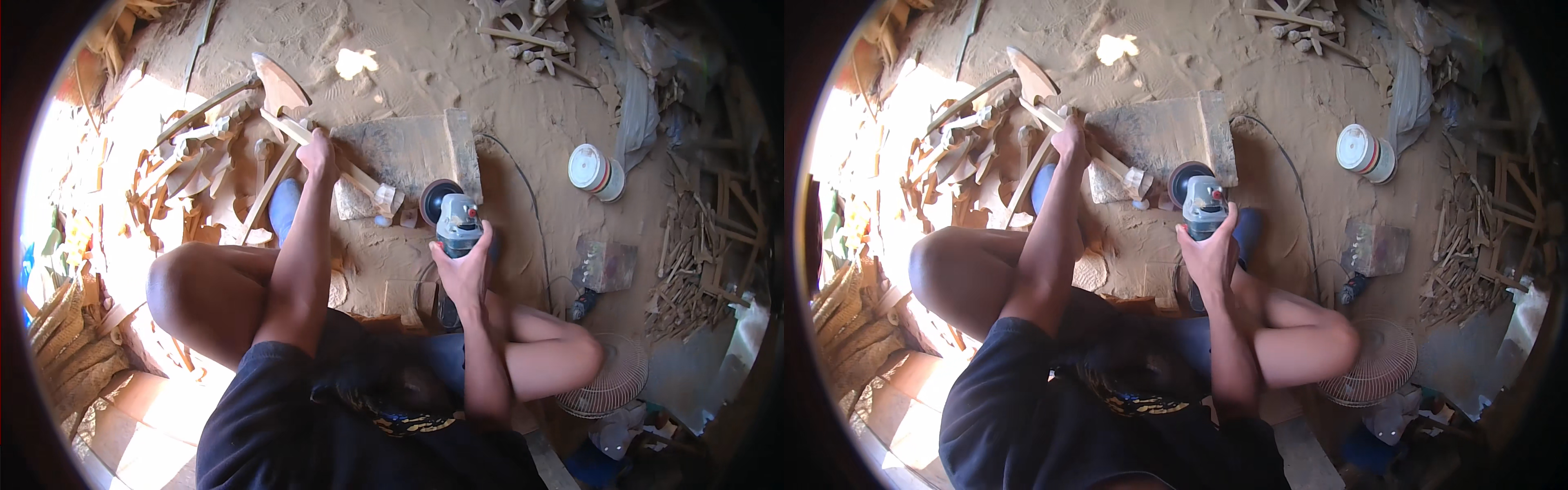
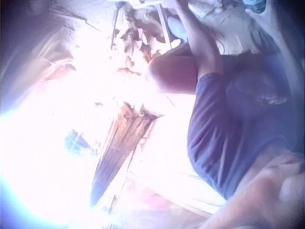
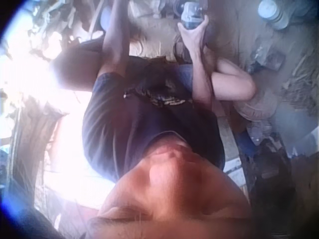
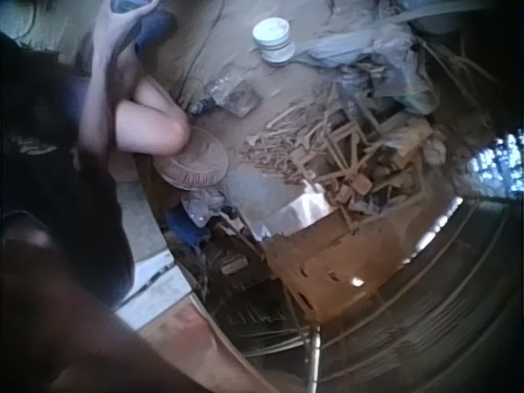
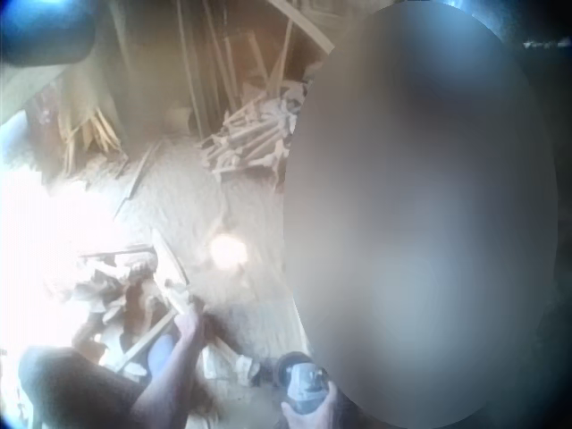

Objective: The person uses an angle grinder with a sanding disc to smooth and shape a wooden axe, then applies adhesive from a bottle to a joint on the head.

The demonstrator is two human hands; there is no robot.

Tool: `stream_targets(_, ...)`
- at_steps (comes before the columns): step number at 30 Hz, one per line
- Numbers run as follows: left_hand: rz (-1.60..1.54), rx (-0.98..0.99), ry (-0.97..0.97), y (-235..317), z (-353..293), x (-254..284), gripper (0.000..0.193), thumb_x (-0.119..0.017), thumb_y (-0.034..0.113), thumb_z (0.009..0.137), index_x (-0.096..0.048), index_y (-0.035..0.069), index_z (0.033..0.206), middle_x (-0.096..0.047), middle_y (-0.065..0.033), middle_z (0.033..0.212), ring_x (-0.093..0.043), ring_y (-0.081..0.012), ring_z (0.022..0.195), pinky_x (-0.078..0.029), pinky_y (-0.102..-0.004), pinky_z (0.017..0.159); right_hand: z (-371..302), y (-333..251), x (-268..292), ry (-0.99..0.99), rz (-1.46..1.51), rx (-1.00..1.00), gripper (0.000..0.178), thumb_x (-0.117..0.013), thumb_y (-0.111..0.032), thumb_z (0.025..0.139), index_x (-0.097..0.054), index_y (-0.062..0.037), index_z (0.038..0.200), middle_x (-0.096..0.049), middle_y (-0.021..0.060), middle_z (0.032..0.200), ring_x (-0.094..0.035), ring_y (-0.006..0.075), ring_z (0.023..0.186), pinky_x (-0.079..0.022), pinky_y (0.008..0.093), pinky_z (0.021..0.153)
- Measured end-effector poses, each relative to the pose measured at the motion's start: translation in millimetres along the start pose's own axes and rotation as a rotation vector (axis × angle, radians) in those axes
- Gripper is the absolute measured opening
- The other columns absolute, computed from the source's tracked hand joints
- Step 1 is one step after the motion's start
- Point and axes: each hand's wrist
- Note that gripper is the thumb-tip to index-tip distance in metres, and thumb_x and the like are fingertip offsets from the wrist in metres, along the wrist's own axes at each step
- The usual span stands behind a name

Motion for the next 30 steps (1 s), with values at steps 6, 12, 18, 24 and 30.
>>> stream_targets(6,-0.753,0.474,-0.630,23.7,14.4,3.4,0.015,-0.061,0.015,0.103,-0.056,0.006,0.092,-0.059,-0.0032,0.070,-0.063,-0.0177,0.061,-0.059,-0.0307,0.057,16.3,9.6,33.2,0.000,0.811,-0.065,0.072,-0.089,-0.002,0.082,-0.045,0.0030,0.139,-0.064,0.0114,0.117,-0.066,0.0148,0.099,-0.056,0.0327,0.091)
stream_targets(12,-0.934,0.704,-0.756,22.7,-4.5,28.7,0.016,-0.060,0.018,0.106,-0.067,0.003,0.109,-0.075,-0.0123,0.095,-0.076,-0.0279,0.084,-0.071,-0.0419,0.077,12.8,-15.3,46.4,-0.100,1.115,-0.017,0.066,-0.085,-0.003,0.080,-0.053,0.0002,0.138,-0.069,0.0129,0.110,-0.071,0.0217,0.089,-0.061,0.0393,0.087)
stream_targets(18,-1.022,0.700,-0.809,15.3,-20.5,43.5,0.019,-0.043,0.009,0.103,-0.058,0.009,0.092,-0.050,0.0017,0.063,-0.048,-0.0138,0.053,-0.051,-0.0330,0.052,-10.0,-52.7,44.8,0.060,0.731,0.196,0.082,-0.092,-0.028,0.081,-0.045,0.0039,0.141,-0.061,0.0154,0.123,-0.064,0.0229,0.106,-0.053,0.0399,0.094)
stream_targets(24,-0.616,0.646,-0.775,38.4,-99.6,17.5,0.041,-0.058,0.061,0.105,-0.060,0.020,0.107,-0.043,0.0079,0.064,-0.043,-0.0085,0.055,-0.047,-0.0327,0.055,-15.1,-44.0,54.5,0.112,0.680,0.205,0.085,-0.093,-0.031,0.082,-0.043,0.0027,0.141,-0.063,0.0141,0.118,-0.066,0.0220,0.102,-0.055,0.0384,0.091)
stream_targets(30,-0.809,0.656,-0.802,30.5,-82.0,22.3,0.048,-0.054,0.040,0.108,-0.030,0.024,0.069,-0.026,0.0092,0.056,-0.026,-0.0071,0.044,-0.027,-0.0238,0.040,-19.9,-46.8,50.4,0.103,0.681,0.243,0.081,-0.092,-0.026,0.083,-0.042,0.0015,0.141,-0.065,0.0123,0.113,-0.067,0.0195,0.095,-0.056,0.0355,0.086)
Point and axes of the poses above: each hand's wrist, its own z-axis towards the middle knuckle, its own x-axis out of the back of the hand, y = z × x
